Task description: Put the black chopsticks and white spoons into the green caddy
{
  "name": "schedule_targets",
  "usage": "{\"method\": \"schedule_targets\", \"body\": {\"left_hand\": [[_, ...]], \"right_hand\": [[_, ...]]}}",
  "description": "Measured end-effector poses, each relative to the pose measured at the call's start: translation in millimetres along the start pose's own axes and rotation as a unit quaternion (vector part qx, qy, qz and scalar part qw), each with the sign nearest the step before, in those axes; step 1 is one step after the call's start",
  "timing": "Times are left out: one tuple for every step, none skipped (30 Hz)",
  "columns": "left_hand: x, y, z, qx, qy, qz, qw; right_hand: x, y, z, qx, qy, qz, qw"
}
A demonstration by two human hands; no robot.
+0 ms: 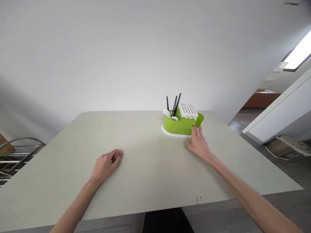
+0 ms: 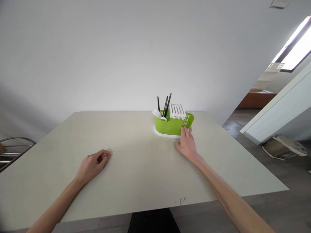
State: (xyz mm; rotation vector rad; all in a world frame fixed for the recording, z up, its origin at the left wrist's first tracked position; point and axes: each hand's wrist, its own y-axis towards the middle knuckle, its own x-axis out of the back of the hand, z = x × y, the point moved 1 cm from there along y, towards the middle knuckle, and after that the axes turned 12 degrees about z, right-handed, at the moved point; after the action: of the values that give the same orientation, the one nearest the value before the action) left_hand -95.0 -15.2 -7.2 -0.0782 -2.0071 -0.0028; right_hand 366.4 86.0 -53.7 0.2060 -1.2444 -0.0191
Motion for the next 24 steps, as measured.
{"method": "schedule_targets", "body": {"left_hand": [[-0.1, -0.2, 0.0, -0.001, 0.001, -0.001, 1.000], [-0.2, -0.4, 0.1, 0.000, 0.002, -0.001, 1.000], [-0.2, -0.6, 0.2, 0.000, 0.001, 0.000, 1.000], [-0.2, -0.8, 0.4, 0.001, 0.001, 0.000, 1.000], [-0.2, -1.0, 0.6, 0.001, 0.000, 0.000, 1.000], [-0.2, -1.1, 0.7, 0.000, 0.000, -0.001, 1.000], [-0.2, -1.2, 0.8, -0.001, -0.001, -0.002, 1.000], [-0.2, -1.1, 0.8, -0.002, -0.003, -0.004, 1.000], [-0.4, -1.0, 1.0, -0.002, -0.007, -0.006, 1.000], [-0.5, -0.9, 1.3, -0.002, -0.012, -0.007, 1.000], [-0.8, -0.7, 1.9, -0.002, -0.018, -0.009, 1.000], [-1.0, -0.5, 2.8, -0.002, -0.026, -0.010, 1.000], [-1.0, -0.3, 3.9, -0.002, -0.036, -0.011, 0.999], [-0.7, 0.0, 5.2, -0.003, -0.051, -0.012, 0.999], [0.0, 0.3, 6.6, -0.002, -0.071, -0.014, 0.997], [1.4, 0.8, 7.7, 0.003, -0.098, -0.019, 0.995], [3.6, 1.6, 8.2, 0.015, -0.130, -0.025, 0.991], [6.8, 2.8, 7.6, 0.030, -0.161, -0.035, 0.986], [10.8, 4.5, 5.4, 0.042, -0.191, -0.046, 0.980], [15.7, 6.8, 1.2, 0.050, -0.215, -0.058, 0.974], [21.5, 10.0, -5.1, 0.050, -0.234, -0.069, 0.969], [27.9, 14.1, -13.4, 0.041, -0.249, -0.078, 0.964], [34.9, 19.3, -23.7, 0.027, -0.261, -0.086, 0.961], [42.0, 25.7, -35.3, 0.012, -0.272, -0.090, 0.958]], "right_hand": [[-0.7, -1.2, 9.2, 0.003, -0.003, 0.008, 1.000], [-1.3, -2.6, 18.3, 0.007, -0.006, 0.016, 1.000], [-1.8, -4.2, 26.9, 0.011, -0.008, 0.022, 1.000], [-2.3, -6.0, 35.1, 0.015, -0.010, 0.028, 0.999], [-2.8, -8.0, 42.6, 0.020, -0.010, 0.032, 0.999], [-3.4, -10.2, 49.4, 0.026, -0.009, 0.036, 0.999], [-4.0, -12.7, 55.6, 0.032, -0.007, 0.037, 0.999], [-4.7, -15.5, 61.2, 0.040, -0.003, 0.036, 0.999], [-5.4, -18.6, 66.4, 0.048, 0.000, 0.034, 0.998], [-6.1, -22.0, 71.1, 0.056, 0.004, 0.031, 0.998], [-6.8, -25.6, 75.6, 0.064, 0.007, 0.028, 0.998], [-7.5, -29.4, 79.8, 0.072, 0.012, 0.025, 0.997], [-8.2, -33.3, 83.7, 0.079, 0.015, 0.023, 0.996], [-8.8, -37.2, 87.4, 0.085, 0.018, 0.021, 0.996], [-9.3, -41.0, 90.6, 0.090, 0.021, 0.018, 0.996], [-9.7, -44.5, 93.4, 0.097, 0.024, 0.015, 0.995], [-10.1, -47.7, 95.7, 0.104, 0.027, 0.012, 0.994], [-10.3, -50.4, 97.3, 0.111, 0.031, 0.011, 0.993], [-10.3, -52.8, 98.1, 0.118, 0.035, 0.011, 0.992], [-10.2, -54.7, 98.3, 0.125, 0.042, 0.013, 0.991], [-9.8, -56.4, 97.8, 0.131, 0.050, 0.014, 0.990], [-9.0, -57.9, 96.6, 0.136, 0.060, 0.016, 0.989], [-7.9, -59.3, 94.9, 0.141, 0.071, 0.017, 0.987], [-6.5, -60.6, 92.8, 0.147, 0.082, 0.018, 0.986]]}}
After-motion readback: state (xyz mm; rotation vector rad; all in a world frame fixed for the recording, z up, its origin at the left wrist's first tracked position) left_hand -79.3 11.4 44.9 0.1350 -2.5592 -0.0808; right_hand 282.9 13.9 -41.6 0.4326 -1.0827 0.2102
